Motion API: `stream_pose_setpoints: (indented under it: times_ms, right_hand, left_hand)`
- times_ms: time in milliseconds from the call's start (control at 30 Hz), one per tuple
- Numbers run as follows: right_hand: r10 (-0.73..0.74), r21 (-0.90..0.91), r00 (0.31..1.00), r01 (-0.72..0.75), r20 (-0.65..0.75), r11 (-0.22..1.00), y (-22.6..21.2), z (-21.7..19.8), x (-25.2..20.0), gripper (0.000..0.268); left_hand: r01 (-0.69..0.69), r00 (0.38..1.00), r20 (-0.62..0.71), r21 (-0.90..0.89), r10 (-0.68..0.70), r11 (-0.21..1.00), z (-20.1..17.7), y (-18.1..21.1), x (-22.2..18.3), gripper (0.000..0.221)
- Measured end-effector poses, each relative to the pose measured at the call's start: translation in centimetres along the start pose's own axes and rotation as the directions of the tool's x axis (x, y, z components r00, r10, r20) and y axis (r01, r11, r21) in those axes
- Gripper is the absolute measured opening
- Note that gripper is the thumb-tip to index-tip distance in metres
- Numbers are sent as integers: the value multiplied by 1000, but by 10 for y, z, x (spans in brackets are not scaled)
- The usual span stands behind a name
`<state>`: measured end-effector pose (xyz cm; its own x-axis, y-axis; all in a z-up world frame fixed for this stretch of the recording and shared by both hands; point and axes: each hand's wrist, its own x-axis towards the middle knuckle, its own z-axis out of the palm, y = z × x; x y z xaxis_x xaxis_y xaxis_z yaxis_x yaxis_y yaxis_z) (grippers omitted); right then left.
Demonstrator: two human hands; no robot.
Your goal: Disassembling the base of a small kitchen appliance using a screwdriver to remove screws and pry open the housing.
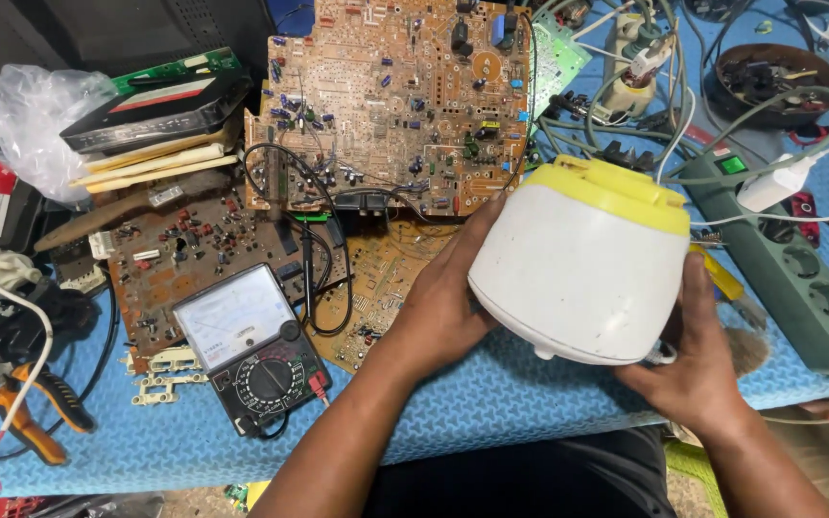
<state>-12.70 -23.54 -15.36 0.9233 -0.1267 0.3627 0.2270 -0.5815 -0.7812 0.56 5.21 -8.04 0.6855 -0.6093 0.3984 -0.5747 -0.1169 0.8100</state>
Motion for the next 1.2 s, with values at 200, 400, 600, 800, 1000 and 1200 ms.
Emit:
stream_pose_setpoints:
  times_ms: [200, 400, 600, 800, 1000, 1200]
  right_hand:
    - [-74, -33, 992, 78, 98, 996, -8, 3, 1, 147]
    - [65, 556, 985, -143, 157, 819, -61, -3, 31, 124]
    - [179, 356, 967, -234, 181, 905, -106, 7, 52, 132]
    - [130, 186, 983, -154, 132, 971, -73, 13, 36, 156]
    - [120, 80, 981, -134, 153, 988, -71, 9, 36, 166]
    - [98, 79, 990, -106, 97, 991, -84, 6, 44, 159]
  left_hand:
    - [83, 988, 124, 37, -87, 996, -13, 7, -1, 115]
    - [247, 948, 253, -208, -192, 946, -21, 26, 2, 132]
    - [266, 964, 63, -179, -259, 947, -11, 40, 0, 126]
    - [142, 981, 145, -72, -131, 987, -15, 20, -15, 133]
    - [149, 973, 183, -35, -140, 988, -13, 14, -21, 135]
    - [130, 979, 161, -19, -125, 991, -14, 15, -15, 133]
